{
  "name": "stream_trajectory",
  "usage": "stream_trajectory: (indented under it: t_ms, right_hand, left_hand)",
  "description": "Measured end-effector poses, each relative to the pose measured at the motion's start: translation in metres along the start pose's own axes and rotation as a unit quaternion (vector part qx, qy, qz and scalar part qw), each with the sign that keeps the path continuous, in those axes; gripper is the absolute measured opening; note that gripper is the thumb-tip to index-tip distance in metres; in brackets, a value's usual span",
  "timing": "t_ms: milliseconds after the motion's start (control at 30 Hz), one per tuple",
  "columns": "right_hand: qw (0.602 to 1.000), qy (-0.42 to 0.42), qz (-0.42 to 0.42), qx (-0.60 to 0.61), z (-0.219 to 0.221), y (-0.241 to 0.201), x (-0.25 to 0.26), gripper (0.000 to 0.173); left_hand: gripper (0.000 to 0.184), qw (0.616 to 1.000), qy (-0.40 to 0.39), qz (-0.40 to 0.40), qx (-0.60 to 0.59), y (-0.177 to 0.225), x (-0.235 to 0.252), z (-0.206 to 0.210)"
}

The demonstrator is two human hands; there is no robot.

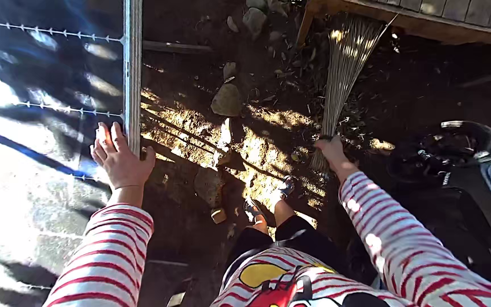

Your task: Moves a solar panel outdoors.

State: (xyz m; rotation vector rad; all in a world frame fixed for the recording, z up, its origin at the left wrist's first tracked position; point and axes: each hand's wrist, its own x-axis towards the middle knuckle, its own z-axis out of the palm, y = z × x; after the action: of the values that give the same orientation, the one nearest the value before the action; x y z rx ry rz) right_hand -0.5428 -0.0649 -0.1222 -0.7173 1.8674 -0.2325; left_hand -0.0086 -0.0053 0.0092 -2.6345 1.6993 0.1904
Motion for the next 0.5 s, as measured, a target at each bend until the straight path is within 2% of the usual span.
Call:
stream_trajectory:
  t_ms: [100,167,233,300,367,433,500]
  right_hand:
    - [0.987,-0.124,0.077,0.067,0.013,0.012,-0.087,0.049]
    - [0.951,-0.237,0.156,0.124,0.028,0.024,-0.131,0.025]
    - [0.900,-0.349,0.210,0.158,0.049,0.042,-0.142,0.015]
    - [0.862,-0.427,0.217,0.170,0.065,0.040,-0.131,0.017]
    - [0.876,-0.417,0.181,0.163,0.065,0.008,-0.108,0.020]
    - [0.912,-0.350,0.139,0.163,0.055,-0.025,-0.055,0.022]
    - [0.950,-0.258,0.102,0.140,0.036,-0.041,0.012,0.033]
  left_hand:
    - [0.097,1.000,0.003,-0.005,0.000,-0.001,0.000,0.004]
    - [0.098,1.000,0.004,-0.007,0.005,-0.003,0.001,0.004]
    - [0.099,1.000,0.010,-0.006,0.006,-0.005,0.002,0.006]
    - [0.099,1.000,0.012,-0.006,0.006,-0.005,0.002,0.006]
    - [0.098,1.000,0.011,-0.004,0.008,-0.005,0.003,0.006]
    - [0.098,1.000,0.012,0.001,0.005,-0.008,0.003,0.007]
    - [0.098,1.000,0.014,0.005,-0.004,-0.009,0.003,0.009]
